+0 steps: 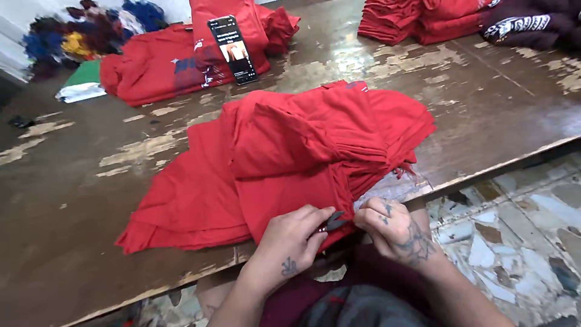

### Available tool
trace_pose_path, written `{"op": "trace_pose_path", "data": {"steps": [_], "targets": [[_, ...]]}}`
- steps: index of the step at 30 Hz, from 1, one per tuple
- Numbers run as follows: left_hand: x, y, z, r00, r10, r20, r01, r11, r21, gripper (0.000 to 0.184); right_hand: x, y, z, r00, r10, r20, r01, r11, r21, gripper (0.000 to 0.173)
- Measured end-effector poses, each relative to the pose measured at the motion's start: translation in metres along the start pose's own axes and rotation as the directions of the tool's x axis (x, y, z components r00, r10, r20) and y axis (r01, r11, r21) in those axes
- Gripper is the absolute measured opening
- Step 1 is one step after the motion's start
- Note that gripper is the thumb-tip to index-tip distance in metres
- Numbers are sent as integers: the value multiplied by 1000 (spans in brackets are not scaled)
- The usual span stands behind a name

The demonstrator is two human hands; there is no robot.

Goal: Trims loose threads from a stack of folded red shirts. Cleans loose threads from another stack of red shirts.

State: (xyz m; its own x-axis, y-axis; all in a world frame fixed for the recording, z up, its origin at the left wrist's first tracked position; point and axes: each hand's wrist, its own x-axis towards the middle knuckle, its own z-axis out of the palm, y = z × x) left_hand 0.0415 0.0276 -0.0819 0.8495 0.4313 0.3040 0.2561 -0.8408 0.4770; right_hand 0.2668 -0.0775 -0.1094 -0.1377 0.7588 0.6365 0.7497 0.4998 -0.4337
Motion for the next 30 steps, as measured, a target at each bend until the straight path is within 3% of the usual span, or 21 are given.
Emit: {"op": "trace_pose_path", "data": {"steps": [3, 5, 8, 12, 16, 22, 24, 26, 30], "targets": [[-1, -1, 0, 1000, 18, -20, -17, 999, 31, 31, -2, -2, 1, 998, -12, -55, 16, 997, 77, 20], [-1, -2, -3, 1000, -18, -14, 17, 999, -40, 32, -2, -3, 3, 997, 18, -71, -11, 996, 86, 23], [0, -3, -3, 993, -93, -72, 80, 983, -164, 36, 0, -2, 12, 992, 118, -49, -117, 993, 13, 43], [-2, -1, -1, 991, -117, -69, 108, 986, -123, 37, -1, 3, 20, 993, 118, -19, -117, 993, 12, 19], [-7, -1, 0, 998, -43, -42, 40, 997, -60, 34, -5, 3, 1, 997, 75, 22, -76, 993, 86, 20], [-5, 0, 8, 993, 15, -119, -7, 998, 68, 31, -9, -6, -4, 995, -62, -79, 77, 976, 204, 18], [-11, 2, 2, 992, -45, -118, 55, 995, 89, 32, -12, -7, -11, 998, -64, -9, 64, 975, 211, 25], [-15, 6, -6, 992, -101, -82, 114, 978, 176, 35, -13, -4, -17, 998, -15, 54, 7, 988, 153, 46], [-1, 5, -25, 1000, -27, -1, 27, 990, 142, 14, 12, -9, -8, 998, 63, 14, -63, 997, 36, 77]]}}
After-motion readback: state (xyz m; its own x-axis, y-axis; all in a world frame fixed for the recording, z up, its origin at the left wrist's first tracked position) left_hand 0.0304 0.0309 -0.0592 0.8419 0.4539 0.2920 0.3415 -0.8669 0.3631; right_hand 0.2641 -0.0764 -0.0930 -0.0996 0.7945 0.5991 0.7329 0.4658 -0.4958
